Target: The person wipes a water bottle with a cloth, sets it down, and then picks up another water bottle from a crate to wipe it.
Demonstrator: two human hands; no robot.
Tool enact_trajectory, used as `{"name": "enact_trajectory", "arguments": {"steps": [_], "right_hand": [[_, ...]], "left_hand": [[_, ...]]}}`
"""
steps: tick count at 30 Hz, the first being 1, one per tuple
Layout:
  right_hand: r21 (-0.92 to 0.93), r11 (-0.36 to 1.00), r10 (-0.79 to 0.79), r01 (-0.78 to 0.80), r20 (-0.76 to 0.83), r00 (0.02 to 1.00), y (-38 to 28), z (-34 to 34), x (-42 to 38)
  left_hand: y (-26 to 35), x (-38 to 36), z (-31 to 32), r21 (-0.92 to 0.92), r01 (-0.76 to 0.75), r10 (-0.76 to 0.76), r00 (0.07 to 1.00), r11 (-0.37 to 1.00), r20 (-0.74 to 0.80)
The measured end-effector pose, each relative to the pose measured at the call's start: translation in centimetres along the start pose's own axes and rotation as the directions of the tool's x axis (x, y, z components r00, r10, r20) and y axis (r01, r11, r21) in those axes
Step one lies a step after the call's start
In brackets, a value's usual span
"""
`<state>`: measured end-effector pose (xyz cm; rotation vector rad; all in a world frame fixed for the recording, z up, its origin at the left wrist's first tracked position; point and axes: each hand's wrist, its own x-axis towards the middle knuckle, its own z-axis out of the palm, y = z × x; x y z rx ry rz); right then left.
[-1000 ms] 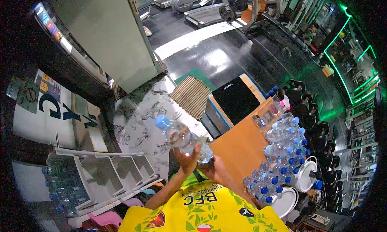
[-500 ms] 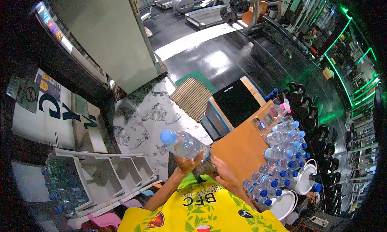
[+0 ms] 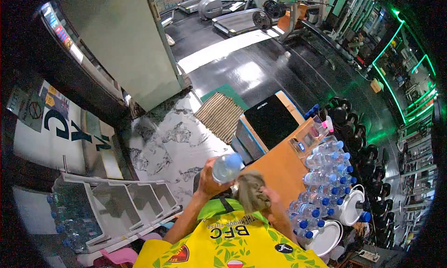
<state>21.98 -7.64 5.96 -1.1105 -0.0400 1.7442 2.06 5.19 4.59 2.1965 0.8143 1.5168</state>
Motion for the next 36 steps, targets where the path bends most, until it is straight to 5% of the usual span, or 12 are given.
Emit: {"name": "enact_trajectory", "arguments": {"steps": [1,6,8,10,11,18,19,23,28,30,34,36], "right_hand": [[-0.451,0.834,-0.359,0.318,-0.004,0.934,0.3,-0.2,-0.3],[-0.087,0.772,-0.625,0.63,-0.285,0.727,-1.5,4.1,0.2],[-0.595,0.224,-0.885,0.772,0.207,0.417,0.1,2.2,2.4],[-0.679,-0.422,-0.611,0.6,0.702,0.364,-4.4,9.1,-0.4],[-0.69,-0.529,-0.625,0.495,0.711,0.322,-3.9,9.6,-0.2],[-0.669,0.176,-0.586,0.722,0.518,0.623,-5.6,9.8,0.3],[-0.662,0.398,-0.502,0.635,0.422,0.755,-5.6,9.4,0.3],[-0.616,0.614,-0.379,0.493,0.318,0.869,-5.1,4.8,3.4],[-0.586,0.531,-0.758,0.613,-0.004,0.652,-3.9,7.5,0.6],[-0.655,-0.053,-0.693,0.753,0.567,0.445,-3.9,9.3,-0.5],[-0.713,-0.109,-0.594,0.693,0.605,0.53,-3.6,10.2,0.7],[-0.685,0.12,-0.555,0.719,0.554,0.62,-3.8,10.1,1.8]], "left_hand": [[-0.4,-1.2,0.0,0.022,0.181,-0.182,0.982,0.983,0.055],[0.7,-2.5,-0.5,0.034,0.411,-0.403,0.872,0.911,0.276],[1.4,-3.0,-0.1,0.018,0.442,-0.428,0.857,0.897,0.286],[2.2,-2.8,-0.2,-0.053,0.366,-0.322,0.872,0.929,0.37],[3.1,-2.0,-0.6,-0.052,0.363,-0.312,0.857,0.93,0.411],[2.5,-3.2,-1.5,-0.021,0.28,-0.26,0.912,0.96,0.317],[2.2,-3.4,-1.4,-0.018,0.28,-0.261,0.914,0.96,0.312],[2.3,-4.2,-1.6,-0.033,0.303,-0.271,0.889,0.952,0.369],[2.7,-4.3,-1.9,-0.063,0.394,-0.339,0.853,0.917,0.397],[2.0,-4.9,-1.8,-0.029,0.377,-0.33,0.845,0.926,0.421],[1.8,-5.1,-2.5,-0.009,0.346,-0.318,0.873,0.938,0.369],[1.4,-5.6,-3.1,0.061,0.346,-0.342,0.857,0.936,0.385]]}}
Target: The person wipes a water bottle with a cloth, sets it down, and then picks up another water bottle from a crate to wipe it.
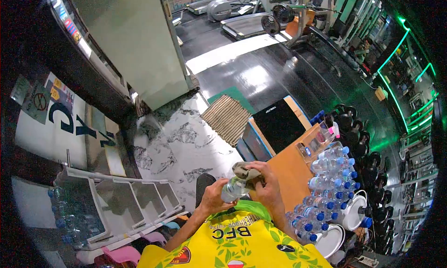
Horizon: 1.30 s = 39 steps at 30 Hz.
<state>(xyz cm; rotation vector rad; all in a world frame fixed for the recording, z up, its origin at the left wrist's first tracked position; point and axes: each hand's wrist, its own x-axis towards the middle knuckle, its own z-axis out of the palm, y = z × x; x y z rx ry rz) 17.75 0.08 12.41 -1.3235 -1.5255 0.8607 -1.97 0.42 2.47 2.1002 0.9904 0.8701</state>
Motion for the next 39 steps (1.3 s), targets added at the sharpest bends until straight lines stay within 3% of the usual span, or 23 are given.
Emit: {"name": "enact_trajectory", "arguments": {"steps": [2,4,5,7,8,9,10,12,13,14,16,18,20,26,29,32,35,39], "right_hand": [[0.078,0.994,0.073,-0.074,0.015,0.997,3.1,0.7,-0.5],[0.106,0.945,0.293,-0.31,0.148,0.945,3.7,1.0,-0.1],[0.537,0.674,0.474,-0.508,0.213,0.854,3.5,0.9,-0.1],[0.468,0.749,0.454,-0.469,0.152,0.878,7.0,1.9,-0.7],[0.395,0.814,0.431,-0.426,0.08,0.899,8.3,2.3,-0.8],[0.389,0.814,0.431,-0.432,0.095,0.897,8.0,2.4,-0.8],[0.438,0.77,0.467,-0.463,0.108,0.878,7.5,2.3,-0.8],[0.478,0.723,0.502,-0.498,0.131,0.855,7.5,2.3,-0.8],[0.437,0.749,0.492,-0.498,0.136,0.86,8.1,2.4,-0.9],[0.396,0.772,0.483,-0.497,0.141,0.864,8.6,2.5,-1.0],[0.408,0.77,0.484,-0.491,0.129,0.866,9.2,2.9,-1.0],[0.422,0.767,0.482,-0.483,0.118,0.868,8.9,3.1,-0.8],[0.431,0.759,0.491,-0.488,0.114,0.864,7.9,3.3,-0.5],[0.46,0.776,0.409,-0.433,0.157,0.899,9.2,3.9,-0.5],[0.409,0.766,0.472,-0.495,0.164,0.866,8.7,4.3,-0.2],[0.361,0.777,0.494,-0.516,0.158,0.855,8.1,5.2,0.5],[0.4,0.73,0.479,-0.553,0.278,0.833,7.8,6.5,1.9],[0.336,0.794,0.393,-0.506,0.352,0.85,9.5,8.6,4.0]], "left_hand": [[-0.7,-0.7,-0.2,0.011,0.005,-0.005,1.0,1.0,-0.012],[-0.4,-1.0,-0.7,0.02,0.012,-0.012,1.0,1.0,-0.022],[0.0,-1.2,-1.0,-0.032,0.074,-0.075,0.997,0.997,-0.031],[0.1,-1.0,-1.5,-0.079,0.144,-0.149,0.987,0.986,-0.056],[0.0,-0.9,-1.5,-0.225,0.215,-0.239,0.967,0.95,-0.089],[-0.2,-1.0,-1.5,-0.371,0.272,-0.331,0.938,0.888,-0.105],[-1.0,-1.4,-1.2,-0.375,0.278,-0.341,0.933,0.884,-0.114],[-2.6,-1.9,-0.8,-0.602,0.47,-0.59,0.807,0.645,-0.002],[-2.8,-1.8,-0.5,-0.845,0.399,-0.606,0.787,0.357,0.115],[-2.9,-1.8,-0.5,-0.848,0.396,-0.613,0.782,0.352,0.111],[-1.9,-1.1,-1.7,-0.967,0.239,-0.448,0.857,-0.091,0.254],[-2.1,-1.3,-1.4,-0.968,0.223,-0.428,0.868,-0.113,0.25],[-1.8,-1.1,-1.9,-0.935,0.175,-0.393,0.872,-0.308,0.292],[-1.9,-0.5,-2.8,-0.906,0.027,-0.311,0.934,-0.423,0.173],[-1.8,-0.3,-3.4,-0.867,-0.058,-0.276,0.957,-0.495,0.094],[-1.9,-0.8,-4.5,-0.872,-0.131,-0.304,0.953,-0.472,0.021],[-2.3,-1.5,-6.1,-0.869,-0.195,-0.342,0.939,-0.454,-0.032],[-2.7,-2.4,-8.6,-0.843,-0.308,-0.375,0.917,-0.442,-0.138]]}}
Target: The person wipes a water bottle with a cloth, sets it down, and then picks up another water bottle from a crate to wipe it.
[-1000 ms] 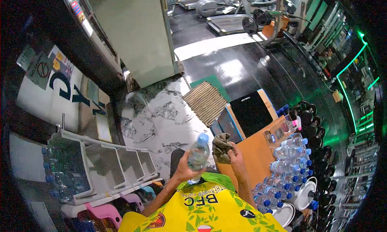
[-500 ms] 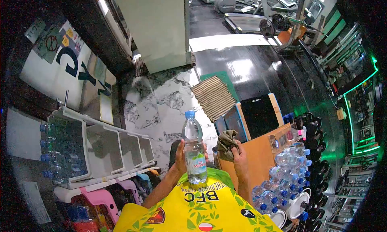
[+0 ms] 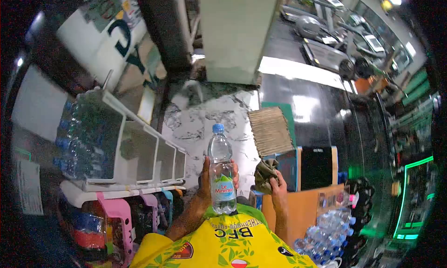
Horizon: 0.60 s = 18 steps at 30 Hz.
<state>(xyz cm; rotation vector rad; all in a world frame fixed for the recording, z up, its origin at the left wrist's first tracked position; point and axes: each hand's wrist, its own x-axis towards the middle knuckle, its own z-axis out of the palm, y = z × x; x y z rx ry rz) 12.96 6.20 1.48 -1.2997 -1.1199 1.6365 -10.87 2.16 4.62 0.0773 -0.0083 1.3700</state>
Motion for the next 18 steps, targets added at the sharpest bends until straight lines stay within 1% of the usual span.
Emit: {"name": "enact_trajectory", "arguments": {"steps": [2,3,5,6,7,9,11,13,14,15,16,17,18], "right_hand": [[-0.044,0.999,0.025,-0.021,0.095,0.995,-0.9,1.5,1.5],[-0.055,0.998,0.018,-0.011,0.141,0.99,-1.5,2.7,2.3],[-0.03,0.995,0.104,-0.1,0.188,0.977,-2.8,4.8,3.7],[-0.048,0.994,0.103,-0.094,0.229,0.968,-3.3,5.9,4.4],[-0.059,0.995,0.097,-0.085,0.263,0.96,-3.7,7.1,5.0],[-0.071,0.996,0.079,-0.059,0.323,0.943,-4.1,9.8,6.3],[-0.112,0.993,0.087,-0.049,0.365,0.927,-4.4,12.5,7.7],[-0.128,0.988,0.134,-0.087,0.418,0.899,-5.5,15.7,8.1],[-0.136,0.985,0.155,-0.104,0.446,0.881,-5.6,17.3,8.5],[-0.145,0.985,0.153,-0.096,0.468,0.87,-6.0,18.8,8.6],[-0.046,0.986,0.161,-0.162,0.542,0.824,-6.5,20.5,8.5],[0.043,0.97,0.162,-0.239,0.615,0.772,-6.9,22.0,8.3],[0.086,0.949,0.179,-0.303,0.644,0.744,-7.1,23.5,8.1]], "left_hand": [[1.7,-0.3,0.3,-0.041,-0.051,0.053,0.998,0.998,0.037],[3.0,-0.5,0.5,-0.029,-0.097,0.098,0.994,0.995,0.045],[5.3,-1.3,0.7,0.11,-0.162,0.161,0.987,0.981,0.018],[6.6,-1.7,0.8,0.203,-0.223,0.222,0.975,0.953,0.028],[7.6,-2.2,1.1,0.21,-0.263,0.262,0.964,0.941,0.034],[9.6,-3.4,2.0,0.367,-0.373,0.41,0.912,0.852,-0.026],[11.6,-4.5,3.3,0.367,-0.443,0.481,0.877,0.818,-0.014],[14.0,-5.7,3.8,0.565,-0.521,0.567,0.816,0.64,0.111],[14.8,-6.4,4.2,0.566,-0.54,0.587,0.801,0.622,0.119],[15.5,-7.1,4.8,0.592,-0.548,0.637,0.767,0.591,0.076],[16.2,-7.8,5.1,0.618,-0.553,0.684,0.729,0.558,0.035],[16.9,-8.6,4.4,0.621,-0.57,0.703,0.71,0.538,0.044],[17.5,-9.4,3.0,0.725,-0.545,0.77,0.637,0.421,0.031]]}}
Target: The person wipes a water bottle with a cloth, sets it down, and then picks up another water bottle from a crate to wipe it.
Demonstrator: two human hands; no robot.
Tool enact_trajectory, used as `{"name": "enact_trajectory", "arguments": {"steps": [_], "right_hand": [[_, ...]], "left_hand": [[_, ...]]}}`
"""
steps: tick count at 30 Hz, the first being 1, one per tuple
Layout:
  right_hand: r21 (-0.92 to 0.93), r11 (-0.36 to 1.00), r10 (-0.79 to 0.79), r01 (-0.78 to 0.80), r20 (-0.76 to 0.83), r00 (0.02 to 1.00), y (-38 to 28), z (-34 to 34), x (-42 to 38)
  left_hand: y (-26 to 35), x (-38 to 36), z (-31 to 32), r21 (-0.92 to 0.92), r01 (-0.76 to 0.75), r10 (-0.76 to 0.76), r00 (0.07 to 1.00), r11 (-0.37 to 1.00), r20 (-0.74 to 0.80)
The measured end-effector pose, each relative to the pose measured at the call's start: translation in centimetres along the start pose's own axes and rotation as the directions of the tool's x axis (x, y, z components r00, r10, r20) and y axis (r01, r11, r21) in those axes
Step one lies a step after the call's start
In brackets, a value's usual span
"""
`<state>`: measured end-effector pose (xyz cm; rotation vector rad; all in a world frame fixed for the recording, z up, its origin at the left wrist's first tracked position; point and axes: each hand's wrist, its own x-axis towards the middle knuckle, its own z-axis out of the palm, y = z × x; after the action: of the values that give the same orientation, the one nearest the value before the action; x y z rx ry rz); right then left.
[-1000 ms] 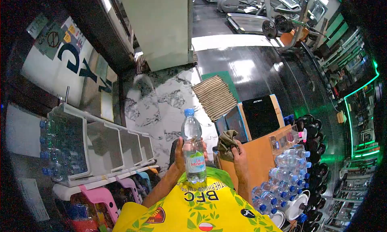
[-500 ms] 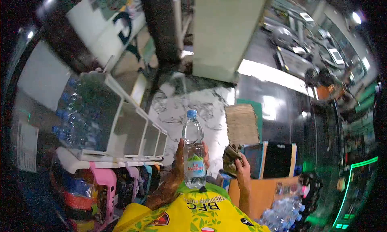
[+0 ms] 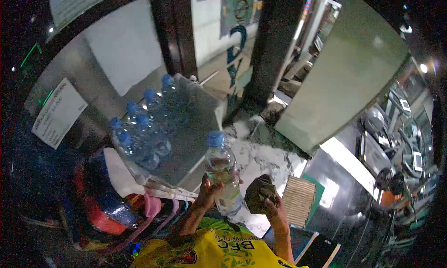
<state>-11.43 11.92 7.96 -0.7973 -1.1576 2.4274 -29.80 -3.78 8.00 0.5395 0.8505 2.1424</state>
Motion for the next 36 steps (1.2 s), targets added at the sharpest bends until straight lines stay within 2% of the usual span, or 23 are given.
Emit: {"name": "enact_trajectory", "arguments": {"steps": [2,3,5,6,7,9,10,11,13,14,16,17,18,19,21,22,25,26,28,29,32,34,36], "right_hand": [[-0.002,1.0,0.029,-0.029,0.072,0.997,-0.4,2.3,1.0],[0.009,0.999,0.047,-0.048,0.12,0.992,-0.4,3.2,1.5],[-0.092,0.993,0.079,-0.076,0.032,0.996,0.0,5.0,2.6],[-0.047,0.994,0.102,-0.099,0.072,0.992,0.0,6.0,3.4],[-0.002,0.992,0.123,-0.123,0.113,0.986,-0.4,7.7,4.1],[-0.04,0.985,0.174,-0.169,0.151,0.973,-1.2,10.9,5.5],[-0.132,0.991,0.038,0.002,0.302,0.953,-0.6,11.6,6.8],[-0.191,0.964,-0.079,0.184,0.456,0.886,-0.4,12.5,7.8],[-0.266,0.945,-0.037,0.191,0.494,0.869,-1.1,15.1,9.2],[-0.335,0.92,0.0,0.202,0.516,0.856,-1.7,16.4,10.0],[-0.466,0.855,0.081,0.228,0.553,0.829,-2.4,18.5,11.1],[-0.525,0.815,0.121,0.245,0.568,0.814,-2.4,19.1,11.4],[-0.558,0.554,-0.038,0.617,0.724,0.689,-2.2,19.0,12.3],[-0.554,0.556,-0.028,0.62,0.733,0.68,-1.9,19.2,13.0],[-0.811,0.215,0.134,0.544,0.576,0.806,-1.9,20.2,14.3],[-0.64,0.195,-0.017,0.743,0.755,0.655,-0.7,19.4,15.6],[-0.567,0.124,-0.027,0.814,0.818,0.574,0.3,19.8,18.2],[-0.562,0.128,-0.019,0.817,0.822,0.569,0.0,20.1,18.7],[-0.724,0.208,0.293,0.657,0.687,0.665,-2.0,22.4,18.6],[-0.727,0.231,0.319,0.647,0.685,0.655,-1.8,22.6,18.9],[-0.687,0.368,0.251,0.627,0.723,0.644,-0.7,22.2,20.0],[-0.675,0.492,0.217,0.55,0.707,0.673,0.1,21.7,20.5],[-0.646,0.645,0.213,0.409,0.666,0.715,0.7,21.5,21.0]], "left_hand": [[0.5,0.1,-2.0,0.359,-0.135,0.19,0.974,0.923,-0.122],[1.6,0.1,-1.3,0.364,-0.145,0.207,0.969,0.92,-0.136],[5.8,0.4,2.6,0.666,-0.317,0.471,0.88,0.675,-0.059],[9.2,1.2,2.8,0.86,-0.221,0.243,0.963,0.461,0.117],[10.6,1.6,3.2,0.862,-0.221,0.255,0.96,0.455,0.112],[12.0,2.1,3.5,0.884,-0.46,0.466,0.802,0.082,0.374],[12.2,2.3,3.7,0.916,-0.399,0.445,0.816,-0.027,0.369],[12.4,2.5,3.6,0.919,-0.392,0.456,0.813,-0.034,0.364],[12.5,2.9,3.5,0.944,-0.249,0.467,0.822,-0.216,0.324],[11.7,3.1,2.9,0.946,-0.239,0.477,0.82,-0.22,0.318],[9.0,3.3,0.8,0.955,0.09,0.572,0.815,-0.282,0.092],[8.9,3.6,0.3,0.954,0.104,0.581,0.81,-0.283,0.084],[9.0,3.9,-0.2,0.956,0.152,0.608,0.793,-0.252,0.035],[8.9,4.1,-0.6,0.955,0.198,0.632,0.775,-0.219,-0.016],[8.7,4.3,-1.7,0.947,0.267,0.63,0.771,-0.18,-0.097],[8.6,4.4,-2.0,0.936,0.322,0.615,0.77,-0.144,-0.17],[8.4,5.2,-2.4,0.91,0.376,0.697,0.7,-0.176,-0.155],[8.3,5.3,-2.3,0.906,0.386,0.701,0.695,-0.174,-0.161],[8.3,5.5,-1.9,0.946,0.302,0.751,0.65,-0.114,-0.117],[8.2,5.6,-1.7,0.944,0.311,0.756,0.644,-0.114,-0.121],[7.2,5.2,-1.1,0.941,0.339,0.736,0.64,-0.011,-0.222],[6.5,5.0,-0.4,0.986,0.165,0.796,0.598,-0.005,-0.096],[5.8,4.6,0.2,0.981,0.194,0.768,0.628,0.003,-0.127]]}}
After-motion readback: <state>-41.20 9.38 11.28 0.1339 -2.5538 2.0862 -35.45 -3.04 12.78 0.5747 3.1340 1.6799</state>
